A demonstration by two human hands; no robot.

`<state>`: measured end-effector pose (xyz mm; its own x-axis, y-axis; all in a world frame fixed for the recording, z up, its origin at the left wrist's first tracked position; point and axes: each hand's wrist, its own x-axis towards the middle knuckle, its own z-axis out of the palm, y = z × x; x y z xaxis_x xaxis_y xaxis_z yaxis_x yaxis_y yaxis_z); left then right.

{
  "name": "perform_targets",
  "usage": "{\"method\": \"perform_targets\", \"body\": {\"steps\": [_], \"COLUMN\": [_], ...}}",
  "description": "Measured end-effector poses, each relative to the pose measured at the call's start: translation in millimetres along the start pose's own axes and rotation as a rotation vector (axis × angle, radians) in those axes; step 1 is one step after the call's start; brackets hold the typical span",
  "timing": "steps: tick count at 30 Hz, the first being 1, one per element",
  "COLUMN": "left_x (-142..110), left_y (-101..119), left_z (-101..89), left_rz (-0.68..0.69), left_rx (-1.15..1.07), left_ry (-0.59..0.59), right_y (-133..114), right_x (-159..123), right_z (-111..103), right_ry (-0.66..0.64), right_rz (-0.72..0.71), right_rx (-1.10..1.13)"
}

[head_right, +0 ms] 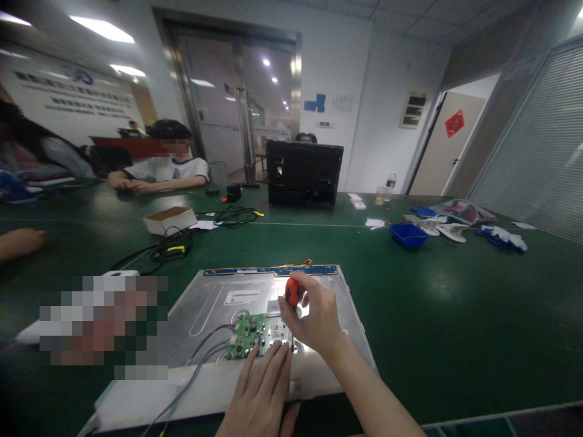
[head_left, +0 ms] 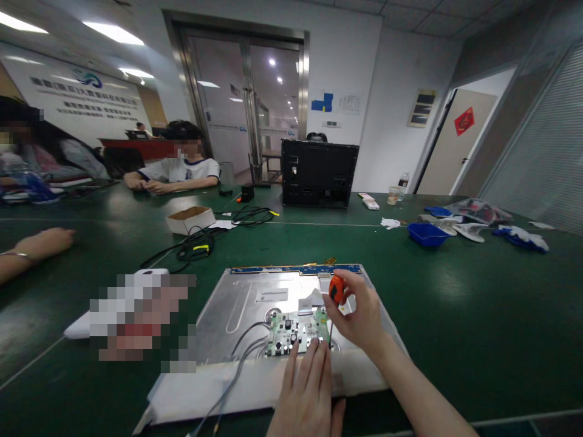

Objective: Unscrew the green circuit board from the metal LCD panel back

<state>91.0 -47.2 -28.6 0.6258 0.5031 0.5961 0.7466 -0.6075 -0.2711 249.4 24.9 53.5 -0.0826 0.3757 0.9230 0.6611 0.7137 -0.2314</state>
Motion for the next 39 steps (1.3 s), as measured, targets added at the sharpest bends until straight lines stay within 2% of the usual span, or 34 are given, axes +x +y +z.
{"method": "perform_targets", "body": {"steps": [9,17,23,39], "left_x": [0.2,-0.4,-0.1,-0.4], "left_y": [0.2,0.3,1.1,1.2], "left_z": [0.6,-0.3,0.1,-1.3], "left_rz": [-0.001,0.005,0.005,0.003], "left_rx": [-0.012,-0.003,0.0,-0.018], "left_ry": [0.002,-0.004,-0.01,-0.012], "right_y": [-2.3,0.4,-2.2,-2.9], "right_x": [-1.1,1.6,6.2,1.7], "right_z": [1.6,-2.6,-12.8,-8.4], "right_ry": [-0.023,-0.074,-0.136,-0.038], "right_rz": [0.051,-0.032,-0.045,-0.022], "right_rx": [0.09,0.06,0.183,0.082]}}
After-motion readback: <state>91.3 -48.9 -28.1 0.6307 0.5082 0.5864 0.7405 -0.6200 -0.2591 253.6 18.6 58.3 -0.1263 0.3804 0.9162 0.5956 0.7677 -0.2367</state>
